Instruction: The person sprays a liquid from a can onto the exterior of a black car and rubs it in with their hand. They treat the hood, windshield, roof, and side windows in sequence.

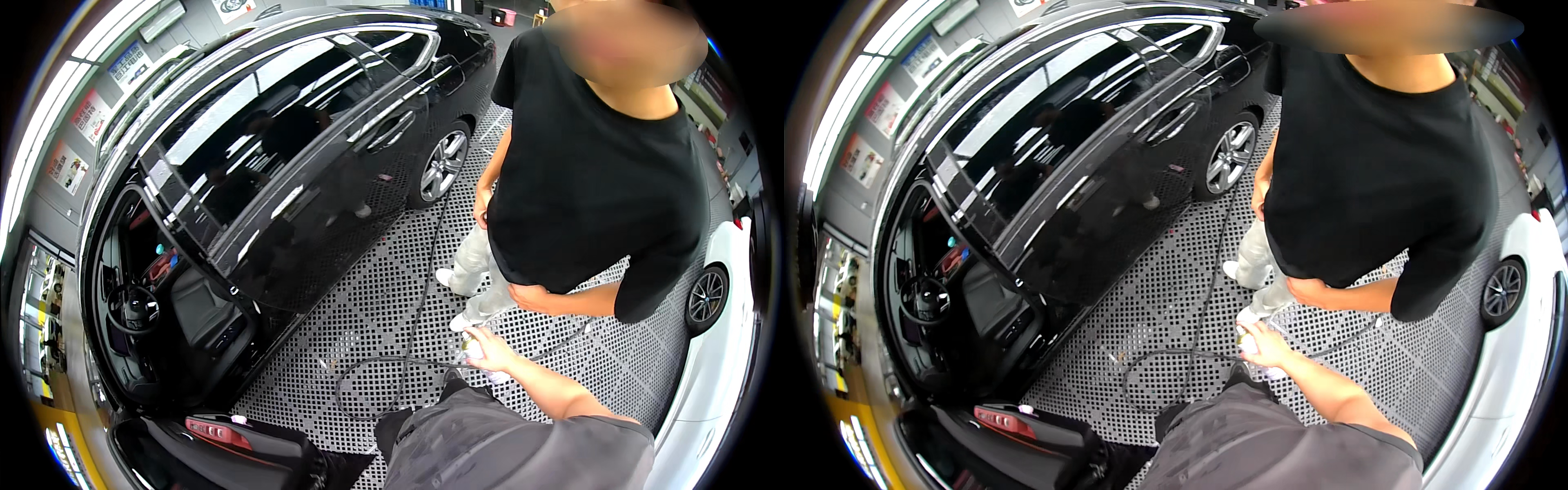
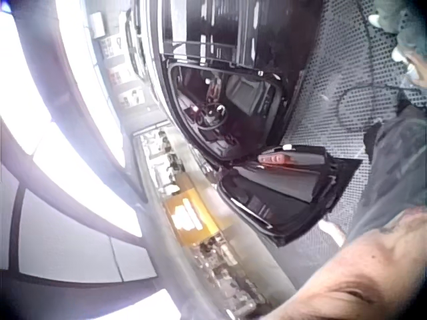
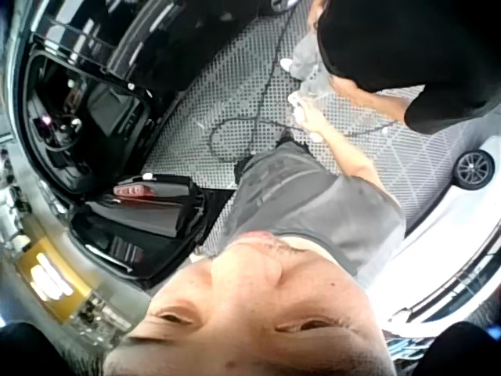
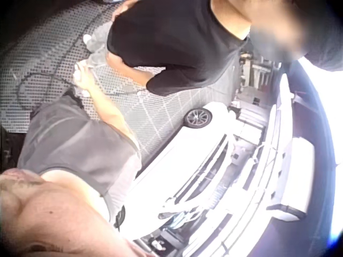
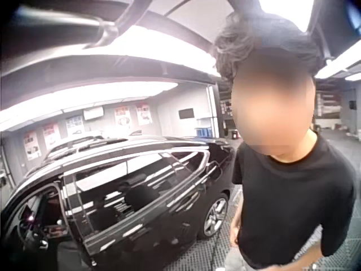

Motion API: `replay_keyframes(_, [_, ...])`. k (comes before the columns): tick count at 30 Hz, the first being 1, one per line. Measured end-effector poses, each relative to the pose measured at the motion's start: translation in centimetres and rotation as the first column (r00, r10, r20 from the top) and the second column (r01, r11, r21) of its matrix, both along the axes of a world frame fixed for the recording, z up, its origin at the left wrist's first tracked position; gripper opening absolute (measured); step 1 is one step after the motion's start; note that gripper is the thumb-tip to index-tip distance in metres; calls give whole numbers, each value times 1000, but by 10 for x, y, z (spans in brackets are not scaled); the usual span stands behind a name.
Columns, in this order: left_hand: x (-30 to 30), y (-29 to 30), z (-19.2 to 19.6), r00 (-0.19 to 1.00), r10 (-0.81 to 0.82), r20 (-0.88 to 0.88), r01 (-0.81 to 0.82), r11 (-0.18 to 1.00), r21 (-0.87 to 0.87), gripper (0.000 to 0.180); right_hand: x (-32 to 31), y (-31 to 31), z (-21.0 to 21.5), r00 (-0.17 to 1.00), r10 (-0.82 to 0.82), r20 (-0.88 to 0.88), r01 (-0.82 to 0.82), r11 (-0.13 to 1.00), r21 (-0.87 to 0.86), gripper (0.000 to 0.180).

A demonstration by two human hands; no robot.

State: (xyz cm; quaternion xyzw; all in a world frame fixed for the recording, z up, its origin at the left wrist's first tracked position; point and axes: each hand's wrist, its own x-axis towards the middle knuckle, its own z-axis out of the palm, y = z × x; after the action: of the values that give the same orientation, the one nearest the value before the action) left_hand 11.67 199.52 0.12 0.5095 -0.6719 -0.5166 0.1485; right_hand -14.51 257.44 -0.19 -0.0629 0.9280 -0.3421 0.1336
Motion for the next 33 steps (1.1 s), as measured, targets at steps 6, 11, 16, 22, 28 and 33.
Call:
replay_keyframes(6, [-61, -11, 43, 941, -263, -211, 217, 951, -219, 62, -10, 51, 3, 997, -44, -62, 35, 991, -127, 90])
replay_keyframes(11, [-305, -33, 38, 873, -364, -325, 300, 925, -232, 66, -66, 80, 2, 980, -108, -169, 62, 964, -259, 96])
replay_keyframes(16, [-496, 56, 22, 807, -571, -149, 428, 741, -518, 62, -137, 130, 25, 986, -160, -49, 139, 947, -289, 99])
replay_keyframes(22, [-698, 218, 2, 538, -831, 144, 659, 307, -686, 57, -227, 206, 25, 928, -353, -116, 321, 919, -230, 95])
replay_keyframes(28, [-888, 405, 61, 255, -888, 381, 597, -165, -785, 64, -292, 263, 61, 789, -586, -185, 555, 809, -194, 90])
replay_keyframes(33, [-1020, 523, 146, 203, -873, 444, 441, -323, -837, 71, -330, 315, 66, 618, -759, -204, 714, 651, -257, 94])
